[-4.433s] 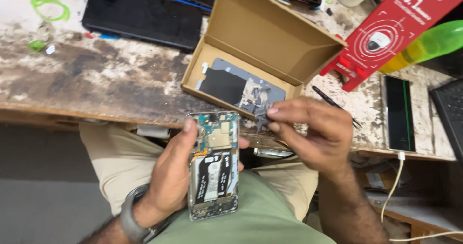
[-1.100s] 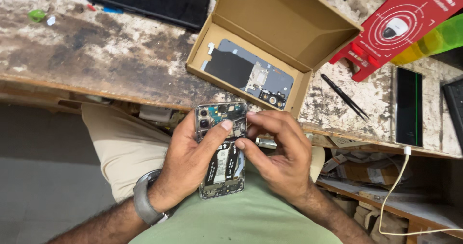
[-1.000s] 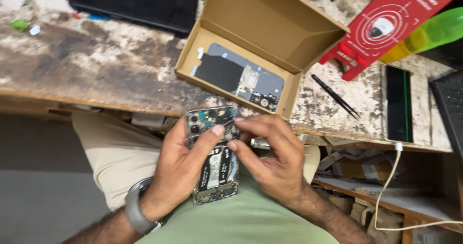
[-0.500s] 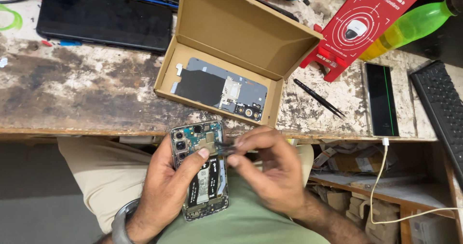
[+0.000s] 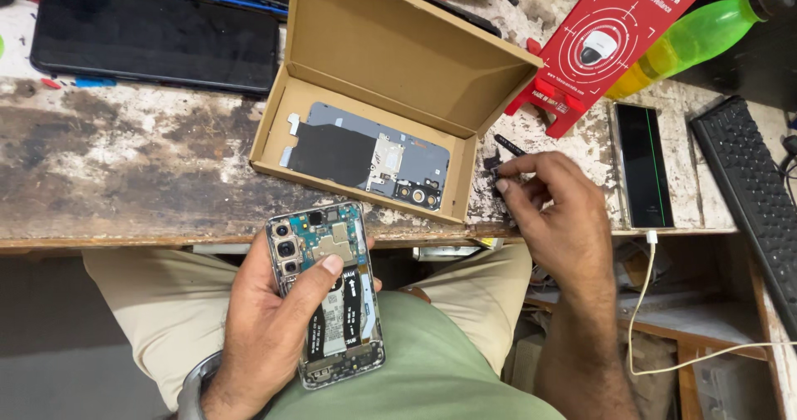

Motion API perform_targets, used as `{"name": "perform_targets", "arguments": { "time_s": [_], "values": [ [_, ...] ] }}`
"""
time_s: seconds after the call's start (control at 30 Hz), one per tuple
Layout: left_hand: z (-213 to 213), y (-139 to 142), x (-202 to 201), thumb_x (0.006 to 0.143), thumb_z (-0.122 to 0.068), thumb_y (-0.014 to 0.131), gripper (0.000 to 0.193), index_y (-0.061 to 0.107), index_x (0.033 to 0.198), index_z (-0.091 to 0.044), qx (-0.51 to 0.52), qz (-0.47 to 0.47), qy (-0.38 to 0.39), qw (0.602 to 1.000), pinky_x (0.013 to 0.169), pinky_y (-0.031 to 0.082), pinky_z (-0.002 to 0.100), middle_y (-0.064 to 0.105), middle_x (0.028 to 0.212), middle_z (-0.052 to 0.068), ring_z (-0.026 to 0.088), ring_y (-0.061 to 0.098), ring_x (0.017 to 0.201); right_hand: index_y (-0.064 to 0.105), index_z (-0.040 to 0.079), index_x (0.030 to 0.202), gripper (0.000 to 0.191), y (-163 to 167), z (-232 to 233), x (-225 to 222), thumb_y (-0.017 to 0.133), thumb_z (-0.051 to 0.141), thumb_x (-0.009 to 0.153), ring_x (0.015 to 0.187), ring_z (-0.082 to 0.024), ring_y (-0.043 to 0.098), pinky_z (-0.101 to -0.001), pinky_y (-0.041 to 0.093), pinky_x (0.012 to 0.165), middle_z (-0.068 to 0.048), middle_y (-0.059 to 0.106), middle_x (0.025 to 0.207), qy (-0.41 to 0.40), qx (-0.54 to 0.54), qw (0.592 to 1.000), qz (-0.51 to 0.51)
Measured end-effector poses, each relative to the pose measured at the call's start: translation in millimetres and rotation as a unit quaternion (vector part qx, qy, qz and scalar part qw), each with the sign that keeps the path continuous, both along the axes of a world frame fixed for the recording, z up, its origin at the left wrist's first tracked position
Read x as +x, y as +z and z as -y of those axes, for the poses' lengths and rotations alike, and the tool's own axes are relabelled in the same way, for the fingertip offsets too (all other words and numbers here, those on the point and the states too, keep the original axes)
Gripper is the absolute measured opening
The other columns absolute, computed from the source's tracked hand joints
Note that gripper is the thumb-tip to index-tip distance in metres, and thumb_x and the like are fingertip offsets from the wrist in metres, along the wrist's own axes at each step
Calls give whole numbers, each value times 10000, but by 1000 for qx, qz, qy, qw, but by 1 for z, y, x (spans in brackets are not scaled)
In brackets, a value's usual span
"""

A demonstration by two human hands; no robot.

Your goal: The person is repairing a disassembled smartphone by hand. They manipulate internal components, connect ribbon cables, and place a metal shield over the camera module area.

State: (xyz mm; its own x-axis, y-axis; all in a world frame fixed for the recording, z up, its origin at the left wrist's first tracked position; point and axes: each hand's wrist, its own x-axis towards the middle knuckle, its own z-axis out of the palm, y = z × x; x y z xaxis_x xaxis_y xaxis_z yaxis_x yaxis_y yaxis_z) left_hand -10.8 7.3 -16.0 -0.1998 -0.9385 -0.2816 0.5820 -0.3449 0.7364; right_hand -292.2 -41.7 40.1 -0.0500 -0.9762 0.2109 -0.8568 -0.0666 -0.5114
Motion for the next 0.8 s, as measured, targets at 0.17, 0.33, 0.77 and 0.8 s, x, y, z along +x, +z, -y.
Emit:
{"name": "perform_targets", "arguments": {
  "time_s": [0.17, 0.33, 0.77, 0.8],
  "values": [
    [-2, -2, 1, 951, -29, 575, 326, 517, 1270, 9, 7, -2, -6, 1000, 662, 658, 388, 751, 1092, 197, 255, 774, 819, 730, 48, 1117, 186, 18, 9, 29, 773, 94, 942, 810, -131, 657, -279, 550, 724, -70, 703, 1015, 117, -68, 991, 4],
    [-6, -1, 2, 942, -28, 575, 356, 514, 1291, 3, 20, -1, -16, 1000, 690, 656, 377, 760, 1090, 195, 238, 769, 821, 725, 86, 1171, 327, 24, 36, 68, 784, 242, 890, 741, -152, 663, -314, 571, 665, -76, 660, 959, 184, 71, 979, -56],
    [-4, 0, 12, 971, -36, 582, 310, 525, 1272, 13, -13, -3, -24, 1000, 686, 645, 350, 755, 1090, 164, 204, 759, 824, 674, 84, 1110, 418, 27, 67, 85, 867, 181, 752, 731, -131, 575, -292, 547, 656, -15, 572, 950, 191, 166, 964, -83],
    [-4, -1, 13, 978, -38, 581, 308, 526, 1276, 18, -26, -1, -30, 999, 675, 640, 346, 747, 1083, 152, 193, 752, 822, 654, 78, 1122, 434, 25, 67, 84, 870, 179, 760, 739, -123, 569, -287, 541, 639, -18, 570, 935, 186, 171, 965, -67]
  ]
}}
